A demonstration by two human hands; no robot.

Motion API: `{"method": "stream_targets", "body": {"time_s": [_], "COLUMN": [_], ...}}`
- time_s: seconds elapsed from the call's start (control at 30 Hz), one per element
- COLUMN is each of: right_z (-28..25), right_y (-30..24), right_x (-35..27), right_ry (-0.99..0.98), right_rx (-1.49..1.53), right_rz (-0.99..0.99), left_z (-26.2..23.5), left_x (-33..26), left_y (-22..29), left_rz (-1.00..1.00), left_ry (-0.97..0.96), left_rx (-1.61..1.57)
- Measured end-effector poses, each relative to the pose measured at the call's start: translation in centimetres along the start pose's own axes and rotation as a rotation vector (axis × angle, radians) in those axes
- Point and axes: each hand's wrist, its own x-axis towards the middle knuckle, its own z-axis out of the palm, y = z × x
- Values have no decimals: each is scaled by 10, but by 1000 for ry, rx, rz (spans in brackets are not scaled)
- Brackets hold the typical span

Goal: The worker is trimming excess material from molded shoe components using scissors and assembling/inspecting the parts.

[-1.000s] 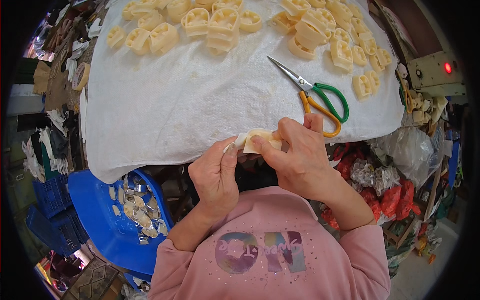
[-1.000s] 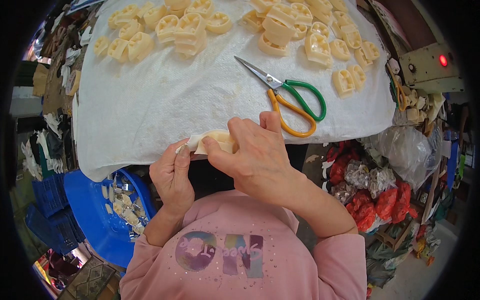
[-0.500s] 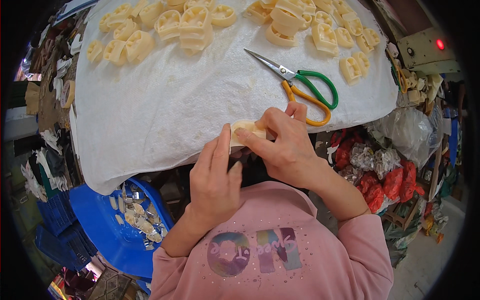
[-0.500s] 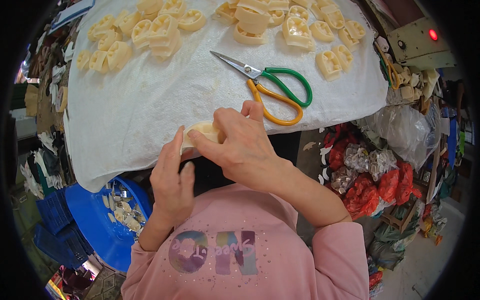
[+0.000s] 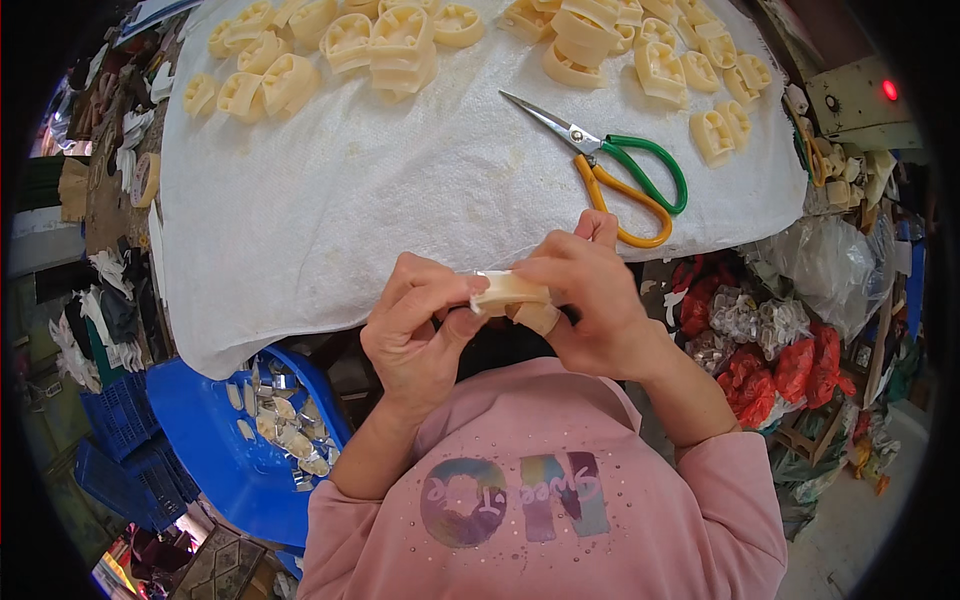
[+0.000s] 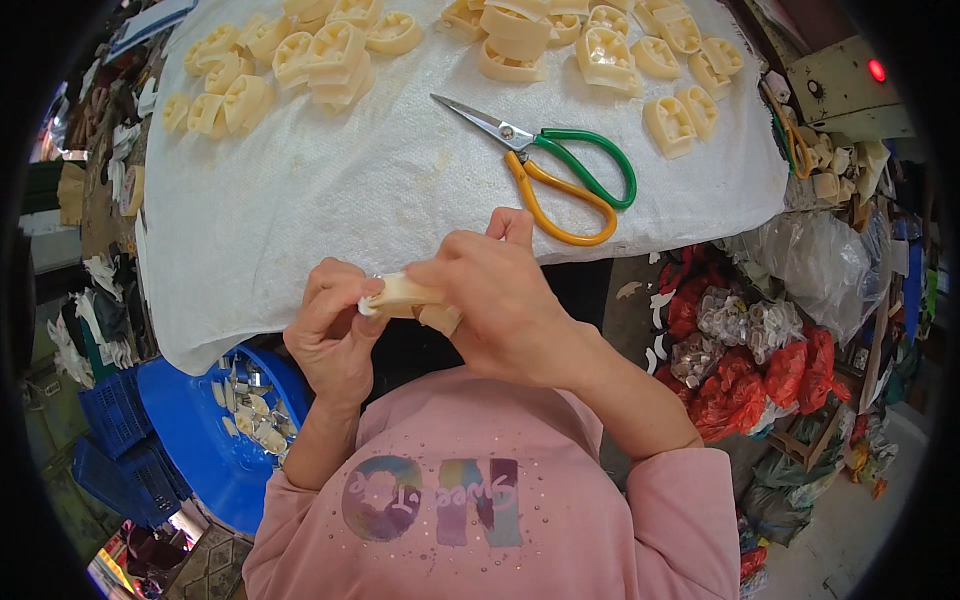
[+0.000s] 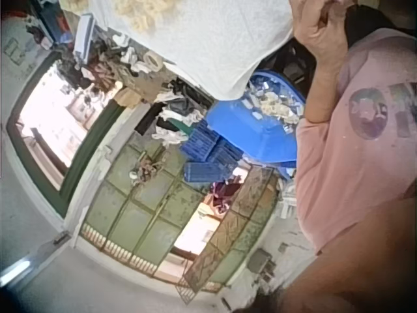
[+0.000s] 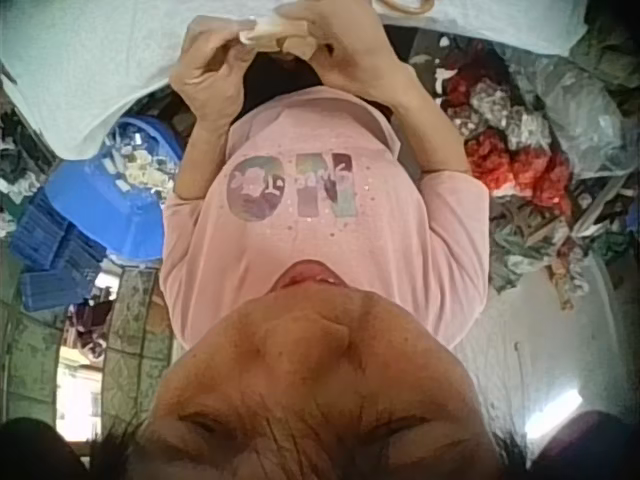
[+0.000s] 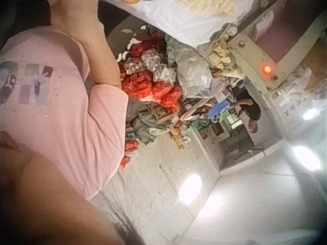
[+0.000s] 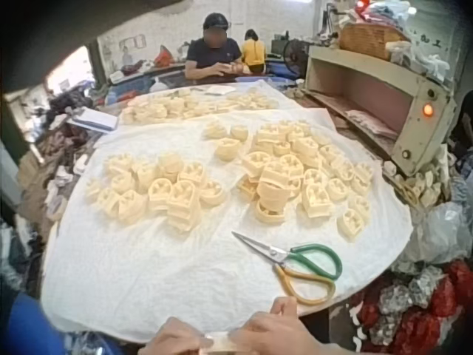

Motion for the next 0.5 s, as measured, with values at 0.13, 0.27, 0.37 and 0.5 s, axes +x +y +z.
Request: {"method": "stream_targets", "body": {"time_s": [0.13, 0.27, 0.37, 0.5], "right_z": [3, 3, 4, 5], "right_y": [5, 9, 9, 4], "right_x": [-3, -4, -5, -4], "right_ry": [91, 55, 1, -26], "right_rx": [172, 165, 186, 237], "right_rz": [25, -44, -24, 17], "left_z": [1, 2, 2, 4], "left_x": [6, 6, 9, 11], "left_y": [-2, -4, -4, -3], "left_rz": [7, 91, 128, 127], "left_ry": [-32, -67, -74, -69], "left_rx": [165, 190, 226, 213]}}
